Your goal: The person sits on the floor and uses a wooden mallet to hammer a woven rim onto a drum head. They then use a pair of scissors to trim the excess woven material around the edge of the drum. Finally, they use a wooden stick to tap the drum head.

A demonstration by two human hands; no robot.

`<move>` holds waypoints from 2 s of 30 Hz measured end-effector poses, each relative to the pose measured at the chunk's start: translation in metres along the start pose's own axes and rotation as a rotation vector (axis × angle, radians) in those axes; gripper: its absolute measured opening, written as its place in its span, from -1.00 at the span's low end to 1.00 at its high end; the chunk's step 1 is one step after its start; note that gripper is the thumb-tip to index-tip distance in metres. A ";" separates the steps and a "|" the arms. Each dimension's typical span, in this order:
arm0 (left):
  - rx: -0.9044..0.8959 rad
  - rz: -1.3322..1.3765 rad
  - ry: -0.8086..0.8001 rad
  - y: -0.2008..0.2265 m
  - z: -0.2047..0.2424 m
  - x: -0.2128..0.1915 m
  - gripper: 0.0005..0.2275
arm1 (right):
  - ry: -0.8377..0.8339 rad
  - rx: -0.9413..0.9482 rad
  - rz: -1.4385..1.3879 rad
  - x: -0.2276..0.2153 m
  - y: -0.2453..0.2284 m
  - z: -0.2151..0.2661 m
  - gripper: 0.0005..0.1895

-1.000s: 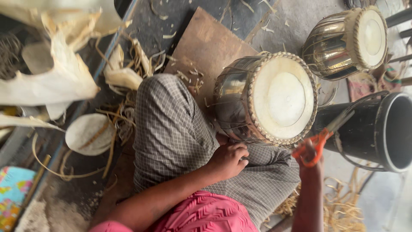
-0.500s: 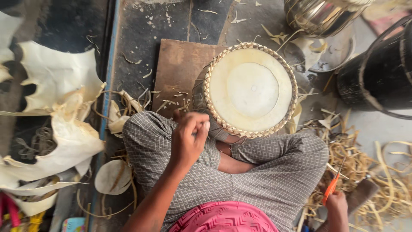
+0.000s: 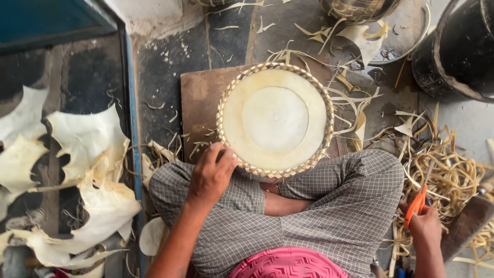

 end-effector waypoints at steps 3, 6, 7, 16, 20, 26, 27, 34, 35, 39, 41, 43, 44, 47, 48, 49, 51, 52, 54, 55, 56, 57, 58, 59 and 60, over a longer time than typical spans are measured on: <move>0.007 0.109 -0.048 -0.009 -0.001 0.005 -0.73 | -0.028 -0.056 -0.028 0.015 -0.003 -0.010 -0.27; -0.003 0.048 -0.024 -0.007 -0.004 0.004 -0.69 | 0.003 -0.064 0.195 0.027 -0.006 -0.011 -0.31; -0.032 0.007 -0.057 -0.005 -0.005 0.005 -0.69 | -0.024 -0.042 0.301 0.032 -0.003 -0.009 -0.29; 0.013 0.000 0.215 0.062 0.001 -0.029 -0.46 | -0.122 -0.170 0.415 0.043 0.010 0.006 -0.32; 0.156 -0.133 -0.110 0.068 -0.019 0.042 -0.26 | -0.113 -0.154 0.425 0.026 -0.008 0.001 -0.51; 0.007 -0.045 0.068 0.056 0.017 0.016 -0.22 | 0.176 -0.510 0.194 -0.034 -0.100 0.052 -0.65; -0.017 -0.015 0.108 0.052 0.019 0.012 -0.25 | 0.174 -0.524 0.179 -0.041 -0.109 0.058 -0.67; 0.089 -0.143 -0.164 0.039 0.014 0.075 0.01 | 0.328 -0.395 -0.114 -0.090 -0.083 0.050 -0.69; 0.094 -0.149 -0.188 0.036 0.014 0.079 -0.01 | 0.378 -0.323 -0.193 -0.095 -0.055 0.042 -0.67; 0.048 -0.207 -0.263 0.031 0.005 0.089 -0.06 | 0.674 -0.165 0.194 -0.096 0.055 0.018 -0.50; 0.048 -0.181 -0.197 0.044 0.005 0.081 -0.03 | 0.481 0.050 0.191 -0.072 0.103 -0.007 -0.23; 0.046 -0.137 -0.199 0.051 0.000 0.079 -0.04 | 0.429 0.065 0.198 -0.053 0.125 0.000 -0.11; 0.045 -0.100 -0.238 0.051 -0.003 0.079 -0.06 | 0.441 0.031 0.215 -0.044 0.131 0.013 -0.05; -0.056 -0.070 -0.224 0.041 -0.009 0.064 -0.13 | 0.412 -0.073 -0.261 -0.042 0.124 0.022 0.01; -0.098 -0.068 -0.202 0.035 -0.010 0.059 -0.16 | 0.365 -0.023 -0.201 -0.047 0.121 0.024 0.07; -0.126 -0.054 -0.124 0.027 -0.013 0.051 -0.17 | 0.275 0.129 -0.152 -0.048 0.128 0.032 0.08; -0.161 -0.023 0.023 0.014 -0.015 0.039 -0.18 | 0.146 -0.121 -0.240 -0.068 0.072 0.056 -0.17; -0.219 0.038 0.079 0.004 -0.015 0.036 -0.17 | 0.072 -0.226 -0.277 -0.077 0.031 0.070 -0.10; -0.301 0.182 0.185 -0.015 -0.017 0.039 -0.16 | -0.091 -0.412 -0.404 -0.086 -0.056 0.102 0.03; -0.373 0.369 0.213 -0.025 -0.015 0.050 -0.19 | -0.189 -0.504 -0.486 -0.088 -0.100 0.119 0.08; -0.442 0.558 0.238 -0.032 -0.014 0.064 -0.21 | -0.292 -0.572 -0.643 -0.091 -0.138 0.136 0.09; -0.512 0.747 0.260 -0.039 -0.009 0.076 -0.24 | -0.401 -0.636 -0.796 -0.093 -0.173 0.153 0.10; -0.517 0.764 0.273 -0.042 -0.007 0.080 -0.26 | -0.380 -0.729 -0.832 -0.098 -0.205 0.165 0.06; -0.524 0.781 0.281 -0.043 -0.004 0.084 -0.28 | -0.358 -0.818 -0.868 -0.100 -0.233 0.174 0.02; -0.530 0.799 0.290 -0.044 -0.002 0.086 -0.30 | -0.336 -0.907 -0.904 -0.104 -0.253 0.179 -0.02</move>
Point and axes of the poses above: each hand's wrist, its own z-axis away from the middle knuckle, its own x-axis out of the palm, y = z × x, the point moved 8 cm from there along -z, towards the middle knuckle, and after that the axes turned 9 degrees about -y, right-handed, at the moved point
